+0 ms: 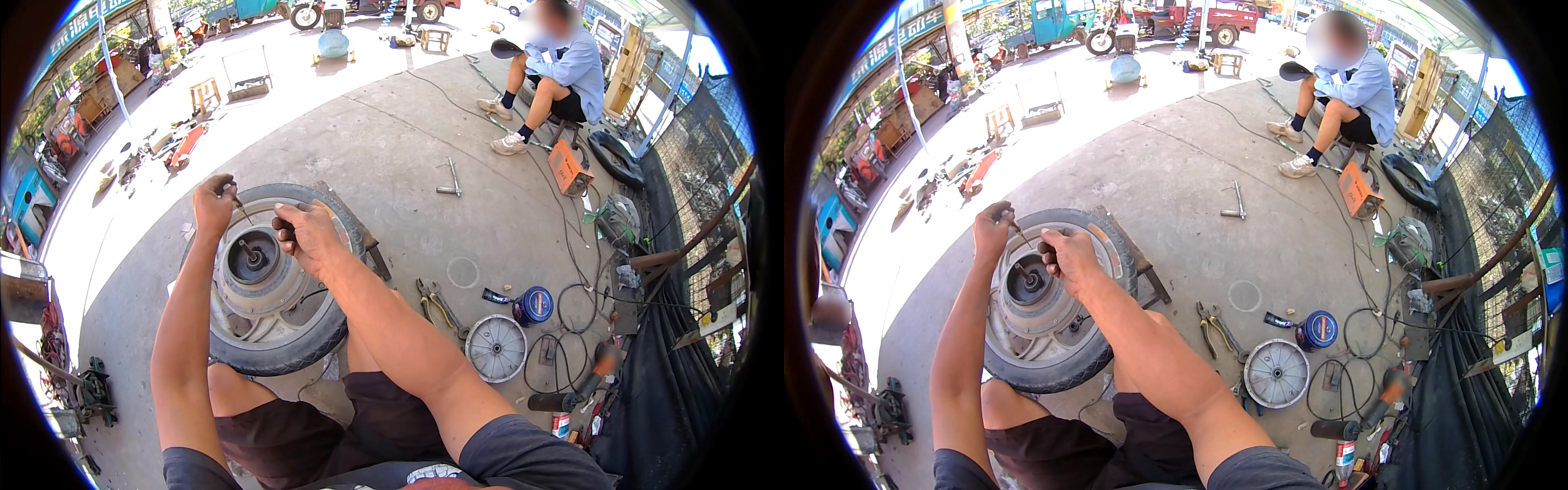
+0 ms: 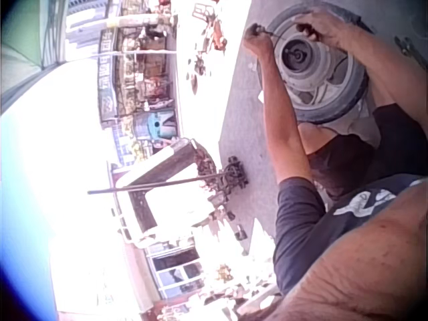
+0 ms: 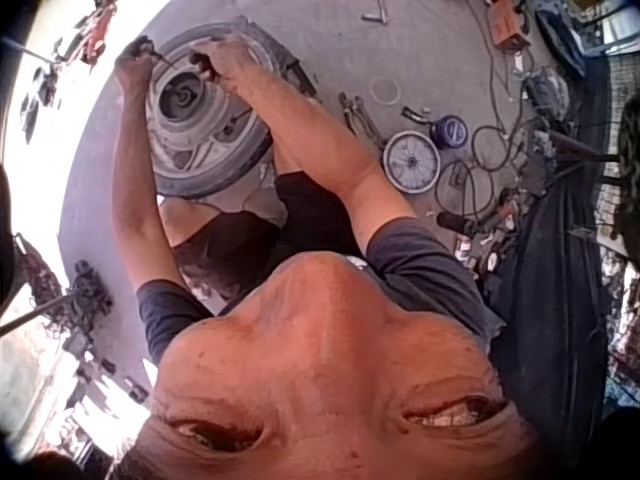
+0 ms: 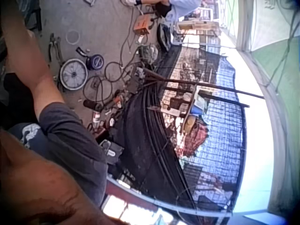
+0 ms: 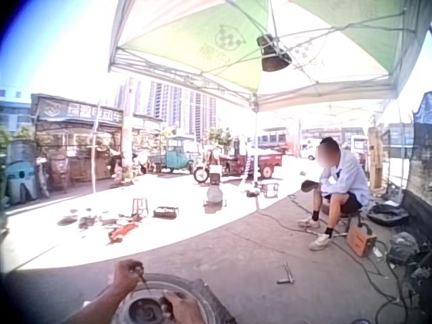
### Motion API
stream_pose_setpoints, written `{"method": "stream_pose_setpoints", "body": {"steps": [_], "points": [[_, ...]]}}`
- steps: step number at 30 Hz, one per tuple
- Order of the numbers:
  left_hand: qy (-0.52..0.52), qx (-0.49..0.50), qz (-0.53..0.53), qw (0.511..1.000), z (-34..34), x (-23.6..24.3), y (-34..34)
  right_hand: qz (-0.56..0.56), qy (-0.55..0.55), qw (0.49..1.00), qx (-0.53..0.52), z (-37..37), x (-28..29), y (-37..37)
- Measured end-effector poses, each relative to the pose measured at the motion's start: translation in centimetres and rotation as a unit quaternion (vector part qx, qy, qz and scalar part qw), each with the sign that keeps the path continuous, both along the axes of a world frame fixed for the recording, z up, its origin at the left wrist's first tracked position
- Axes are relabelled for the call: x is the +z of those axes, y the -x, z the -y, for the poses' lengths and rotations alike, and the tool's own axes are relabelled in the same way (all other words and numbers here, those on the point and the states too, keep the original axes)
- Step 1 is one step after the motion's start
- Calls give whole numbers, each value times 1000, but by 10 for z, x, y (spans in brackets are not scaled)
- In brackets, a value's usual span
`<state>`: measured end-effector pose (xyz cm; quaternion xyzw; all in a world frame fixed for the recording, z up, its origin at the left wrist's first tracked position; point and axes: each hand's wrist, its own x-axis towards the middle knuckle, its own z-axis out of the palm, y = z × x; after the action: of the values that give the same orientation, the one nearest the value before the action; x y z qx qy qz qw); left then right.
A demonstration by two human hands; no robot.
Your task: The person sits on the ground and uses a small tool to work on the inner rim of a motorcycle tire, repeatedly scraping or prying at the bead area. The person rotates the tire and continues the same action around the circumference.
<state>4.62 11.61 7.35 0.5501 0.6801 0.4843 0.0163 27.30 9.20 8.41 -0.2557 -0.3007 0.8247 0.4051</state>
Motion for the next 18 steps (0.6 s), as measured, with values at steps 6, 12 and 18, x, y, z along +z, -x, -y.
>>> {"method": "stream_pose_setpoints", "body": {"steps": [6, 12, 18], "points": [[32, 34, -13, 999, 9, 9, -10, 1, 1, 1000, -3, 0, -1, 0], [25, 21, -2, 999, 9, 15, -13, -2, 4, 1000, -2, 0, -1, 0], [19, -8, 6, 1000, -1, 7, 3, -9, 9, 1000, 2, -1, -4, 2]]}}
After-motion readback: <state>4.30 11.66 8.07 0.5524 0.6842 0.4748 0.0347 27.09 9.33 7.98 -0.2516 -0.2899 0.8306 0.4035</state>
